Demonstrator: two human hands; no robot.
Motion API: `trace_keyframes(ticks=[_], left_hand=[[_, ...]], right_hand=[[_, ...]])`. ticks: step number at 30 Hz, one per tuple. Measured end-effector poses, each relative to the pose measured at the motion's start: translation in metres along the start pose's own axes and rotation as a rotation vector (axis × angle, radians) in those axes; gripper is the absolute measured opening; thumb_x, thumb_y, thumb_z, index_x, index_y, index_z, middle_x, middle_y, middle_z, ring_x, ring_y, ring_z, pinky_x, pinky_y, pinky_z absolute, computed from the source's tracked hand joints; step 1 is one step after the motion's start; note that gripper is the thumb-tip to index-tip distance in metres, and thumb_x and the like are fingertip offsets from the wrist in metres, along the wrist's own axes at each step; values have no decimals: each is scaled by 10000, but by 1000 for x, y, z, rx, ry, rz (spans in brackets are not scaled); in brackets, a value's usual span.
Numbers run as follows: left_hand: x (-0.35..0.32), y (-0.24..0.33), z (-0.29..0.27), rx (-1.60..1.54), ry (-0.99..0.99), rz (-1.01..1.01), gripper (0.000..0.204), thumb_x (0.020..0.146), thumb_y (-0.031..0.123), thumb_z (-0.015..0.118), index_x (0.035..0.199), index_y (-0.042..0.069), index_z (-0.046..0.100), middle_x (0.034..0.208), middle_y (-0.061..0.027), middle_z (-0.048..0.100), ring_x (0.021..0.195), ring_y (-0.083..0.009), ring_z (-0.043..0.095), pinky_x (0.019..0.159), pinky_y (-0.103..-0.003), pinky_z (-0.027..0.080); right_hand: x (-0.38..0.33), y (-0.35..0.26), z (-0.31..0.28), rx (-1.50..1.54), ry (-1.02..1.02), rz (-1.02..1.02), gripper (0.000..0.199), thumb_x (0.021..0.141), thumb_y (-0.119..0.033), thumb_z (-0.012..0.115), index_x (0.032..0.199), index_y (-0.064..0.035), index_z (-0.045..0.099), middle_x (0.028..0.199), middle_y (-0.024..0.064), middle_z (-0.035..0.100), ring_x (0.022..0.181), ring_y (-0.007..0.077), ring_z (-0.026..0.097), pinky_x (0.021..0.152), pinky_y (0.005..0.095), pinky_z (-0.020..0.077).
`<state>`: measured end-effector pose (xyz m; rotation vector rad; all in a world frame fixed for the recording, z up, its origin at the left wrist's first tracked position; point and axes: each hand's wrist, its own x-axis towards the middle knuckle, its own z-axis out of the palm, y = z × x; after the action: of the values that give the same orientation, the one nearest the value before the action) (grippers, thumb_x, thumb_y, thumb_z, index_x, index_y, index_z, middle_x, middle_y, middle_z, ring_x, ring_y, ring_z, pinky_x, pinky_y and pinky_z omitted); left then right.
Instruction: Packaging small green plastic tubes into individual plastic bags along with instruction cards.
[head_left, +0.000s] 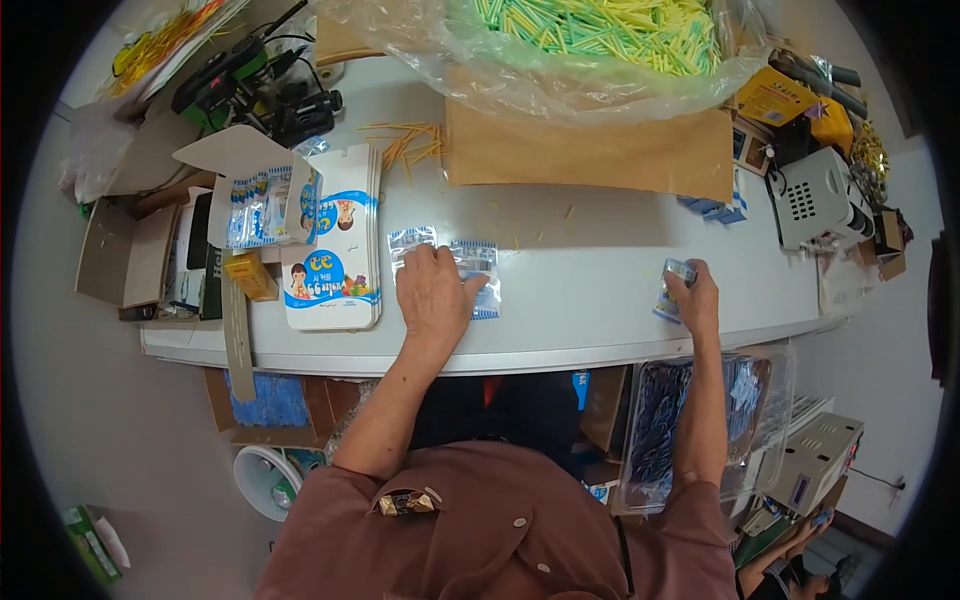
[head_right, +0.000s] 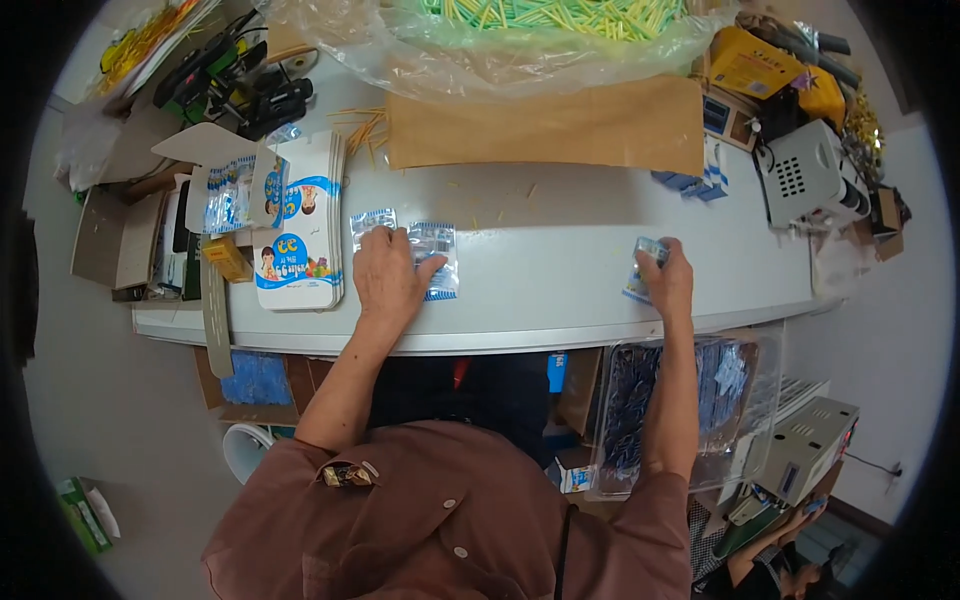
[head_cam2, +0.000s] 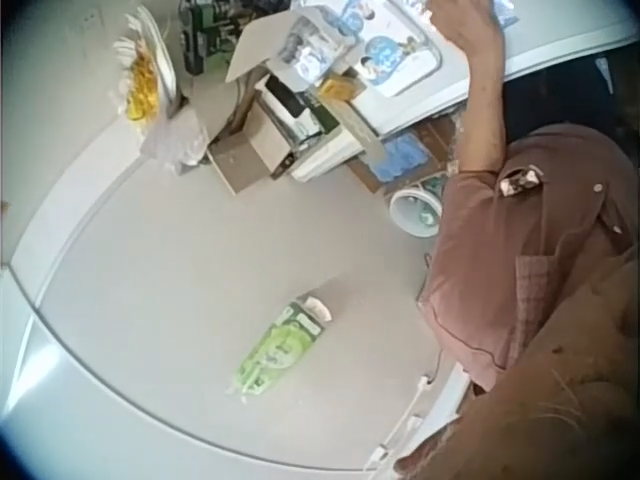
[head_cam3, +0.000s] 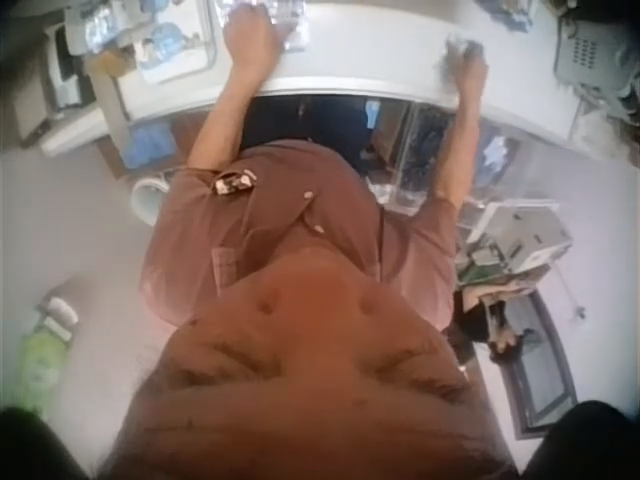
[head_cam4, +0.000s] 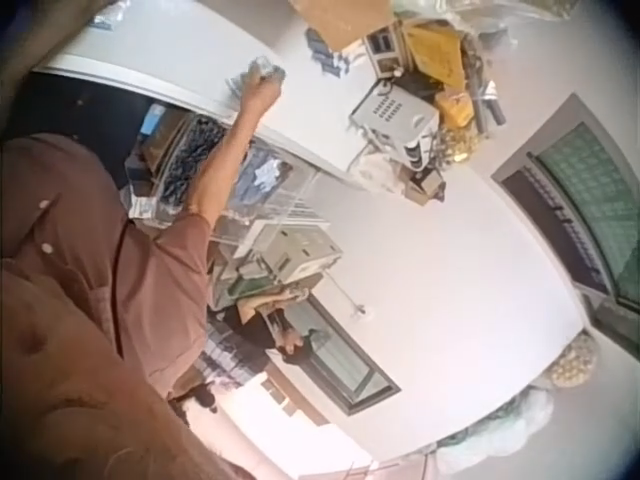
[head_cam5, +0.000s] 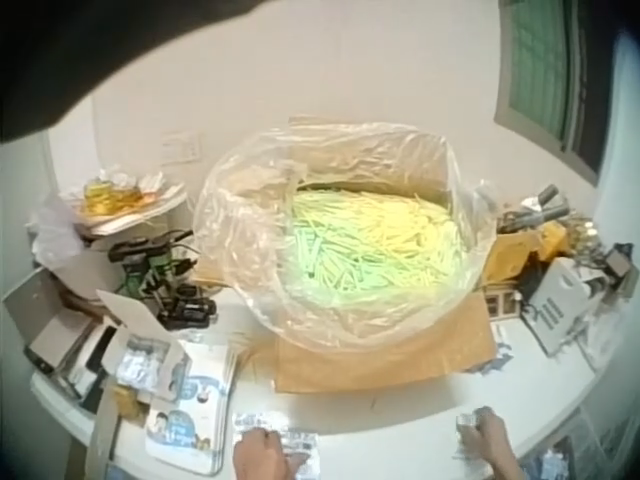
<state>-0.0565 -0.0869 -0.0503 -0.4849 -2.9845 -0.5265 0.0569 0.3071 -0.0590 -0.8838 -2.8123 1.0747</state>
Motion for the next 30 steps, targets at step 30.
trace_keyframes(ticks=[30], left_hand=[[-5, 4, -22, -1315, -139, -227, 189, 1019, 140, 527, 957, -22, 604, 839, -11, 643, 736, -39, 536, 635, -218, 451]], right_hand=[[177, -334, -108, -651, 374, -1012, 264, 894, -152, 657, 1113, -5, 664, 1129, 138, 639, 1033, 346, 614, 900, 417, 480]])
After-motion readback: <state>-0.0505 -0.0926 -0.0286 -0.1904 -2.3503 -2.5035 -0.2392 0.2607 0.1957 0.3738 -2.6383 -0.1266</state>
